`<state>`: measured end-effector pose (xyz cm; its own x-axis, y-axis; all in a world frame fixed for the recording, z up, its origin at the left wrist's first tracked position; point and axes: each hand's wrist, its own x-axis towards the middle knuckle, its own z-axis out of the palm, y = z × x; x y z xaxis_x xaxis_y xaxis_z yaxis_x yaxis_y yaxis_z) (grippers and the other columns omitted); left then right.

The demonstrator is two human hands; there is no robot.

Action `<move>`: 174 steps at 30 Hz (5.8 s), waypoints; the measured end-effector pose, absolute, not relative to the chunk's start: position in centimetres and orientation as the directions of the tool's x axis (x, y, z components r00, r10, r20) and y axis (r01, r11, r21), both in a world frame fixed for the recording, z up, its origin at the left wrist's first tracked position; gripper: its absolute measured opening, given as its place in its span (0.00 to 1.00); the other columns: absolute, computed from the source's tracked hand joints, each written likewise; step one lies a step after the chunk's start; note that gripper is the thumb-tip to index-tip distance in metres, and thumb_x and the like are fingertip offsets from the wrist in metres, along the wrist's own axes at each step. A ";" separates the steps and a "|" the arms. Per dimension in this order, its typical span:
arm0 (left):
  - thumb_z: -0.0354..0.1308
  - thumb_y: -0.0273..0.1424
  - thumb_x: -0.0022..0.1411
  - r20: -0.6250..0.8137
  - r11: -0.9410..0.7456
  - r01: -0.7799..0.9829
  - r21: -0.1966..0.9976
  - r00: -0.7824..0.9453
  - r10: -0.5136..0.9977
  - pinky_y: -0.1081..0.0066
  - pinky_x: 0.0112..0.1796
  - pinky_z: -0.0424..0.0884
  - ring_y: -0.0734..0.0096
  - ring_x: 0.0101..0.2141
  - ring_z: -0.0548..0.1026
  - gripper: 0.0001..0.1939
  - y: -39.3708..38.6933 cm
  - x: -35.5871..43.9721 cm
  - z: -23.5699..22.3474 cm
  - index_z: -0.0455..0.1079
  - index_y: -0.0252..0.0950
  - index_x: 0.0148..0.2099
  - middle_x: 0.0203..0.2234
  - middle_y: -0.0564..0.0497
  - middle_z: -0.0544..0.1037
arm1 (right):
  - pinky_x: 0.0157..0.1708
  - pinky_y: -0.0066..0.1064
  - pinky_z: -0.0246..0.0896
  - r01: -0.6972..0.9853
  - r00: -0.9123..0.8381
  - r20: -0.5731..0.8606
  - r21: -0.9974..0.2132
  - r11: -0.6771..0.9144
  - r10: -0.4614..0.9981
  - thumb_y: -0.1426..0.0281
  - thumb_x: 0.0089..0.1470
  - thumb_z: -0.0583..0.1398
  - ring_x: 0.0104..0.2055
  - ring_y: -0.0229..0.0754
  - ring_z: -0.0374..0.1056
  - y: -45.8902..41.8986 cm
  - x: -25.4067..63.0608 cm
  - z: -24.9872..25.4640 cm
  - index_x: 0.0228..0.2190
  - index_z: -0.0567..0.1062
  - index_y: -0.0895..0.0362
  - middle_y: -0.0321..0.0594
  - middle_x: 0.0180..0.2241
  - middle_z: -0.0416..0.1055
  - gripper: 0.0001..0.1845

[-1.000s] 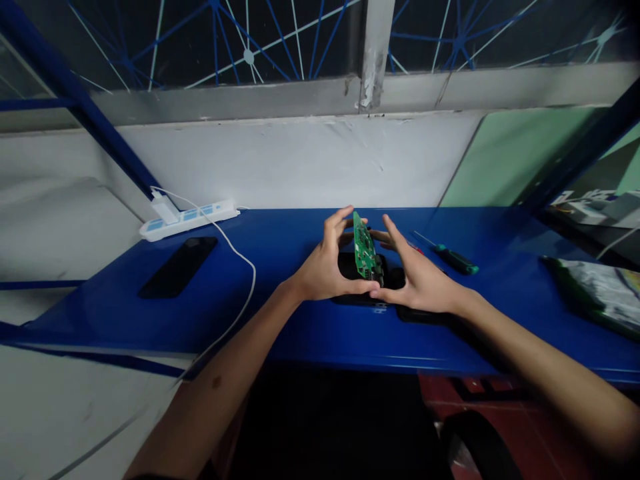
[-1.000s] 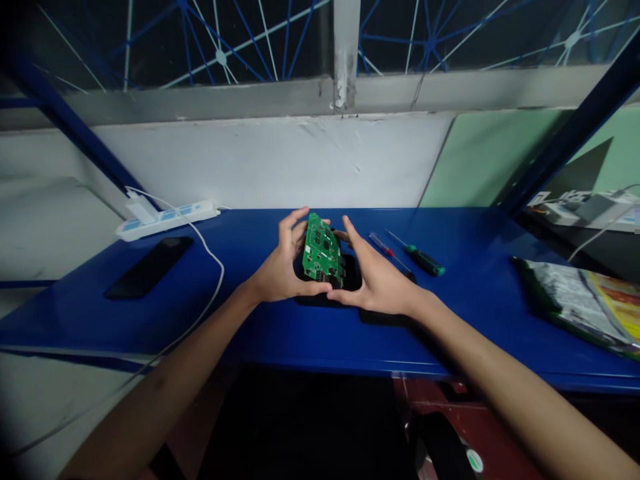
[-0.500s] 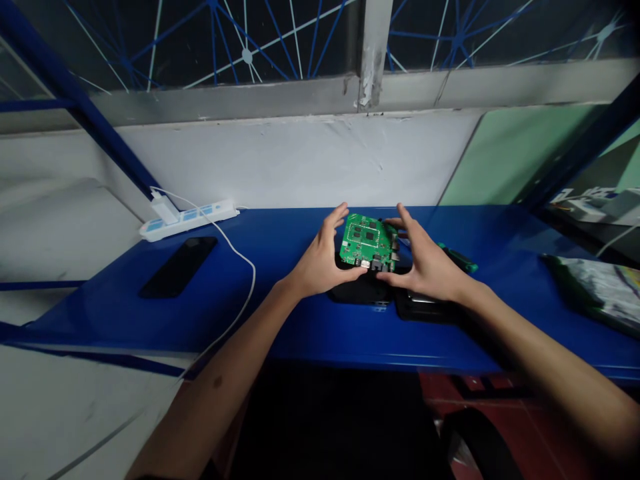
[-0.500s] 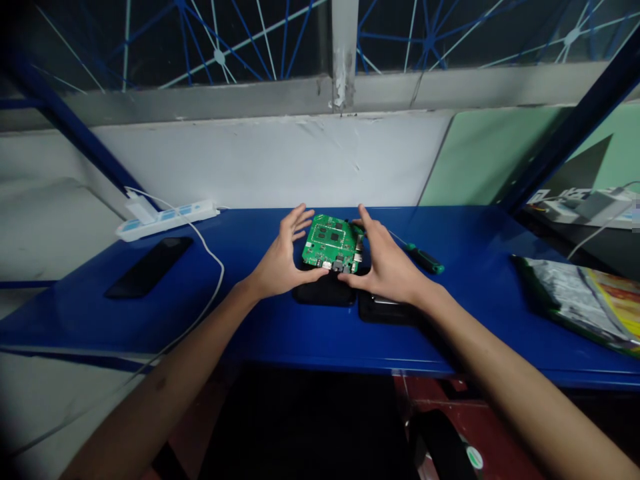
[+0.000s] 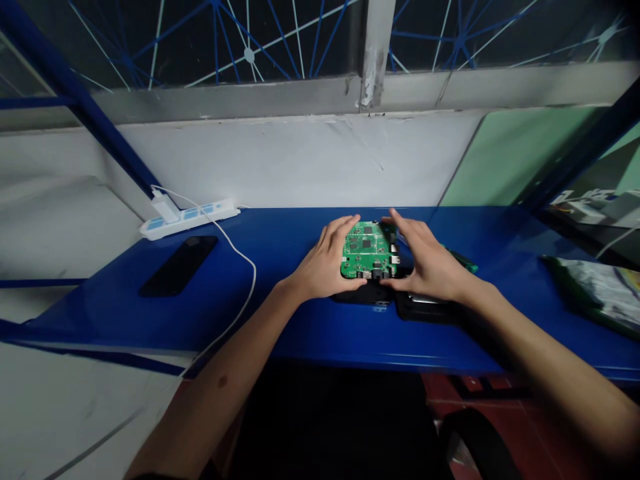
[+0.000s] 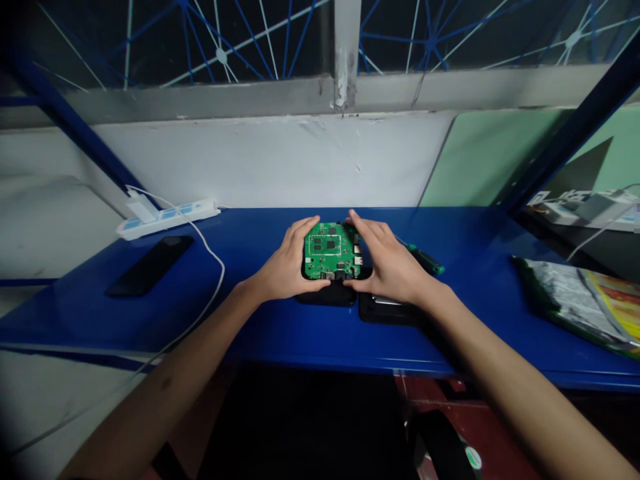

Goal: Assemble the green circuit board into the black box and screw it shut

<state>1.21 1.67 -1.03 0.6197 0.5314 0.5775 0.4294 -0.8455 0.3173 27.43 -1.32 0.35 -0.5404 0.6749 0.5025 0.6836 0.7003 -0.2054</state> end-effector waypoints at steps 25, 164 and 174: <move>0.73 0.37 0.47 0.540 -0.789 0.381 0.482 0.580 0.610 0.40 0.64 0.60 0.39 0.65 0.58 0.60 1.7 0.4 -0.3 0.38 0.45 0.73 0.68 0.40 0.55 | 0.66 0.59 0.56 0.660 -0.534 0.424 -0.332 0.674 0.731 0.66 0.53 0.63 0.69 0.59 0.56 -1.9 27.9 1.4 0.71 0.45 0.50 0.49 0.68 0.57 0.50; 0.66 0.58 0.52 0.391 -0.739 0.559 0.377 0.627 0.674 0.35 0.66 0.46 0.35 0.69 0.48 0.64 0.8 -1.0 -0.1 0.30 0.41 0.74 0.70 0.33 0.46 | 0.56 0.63 0.64 0.699 -0.549 0.498 -0.167 0.696 0.671 0.47 0.44 0.68 0.62 0.69 0.59 -1.0 26.0 1.7 0.71 0.43 0.57 0.59 0.61 0.64 0.65; 0.66 0.54 0.52 0.436 -0.856 0.479 0.196 0.739 0.514 0.41 0.64 0.54 0.37 0.65 0.56 0.60 3.0 -0.2 1.4 0.35 0.42 0.74 0.68 0.38 0.54 | 0.57 0.64 0.63 0.705 -0.533 0.563 -0.117 0.699 0.632 0.47 0.46 0.68 0.61 0.70 0.58 -1.4 25.5 1.4 0.71 0.31 0.58 0.62 0.63 0.60 0.70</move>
<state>-0.20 2.95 1.38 0.7391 0.5139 0.4355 0.4791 -0.8555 0.1964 25.54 -1.41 1.43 -0.5327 0.6321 0.5628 0.7054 0.6990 -0.1174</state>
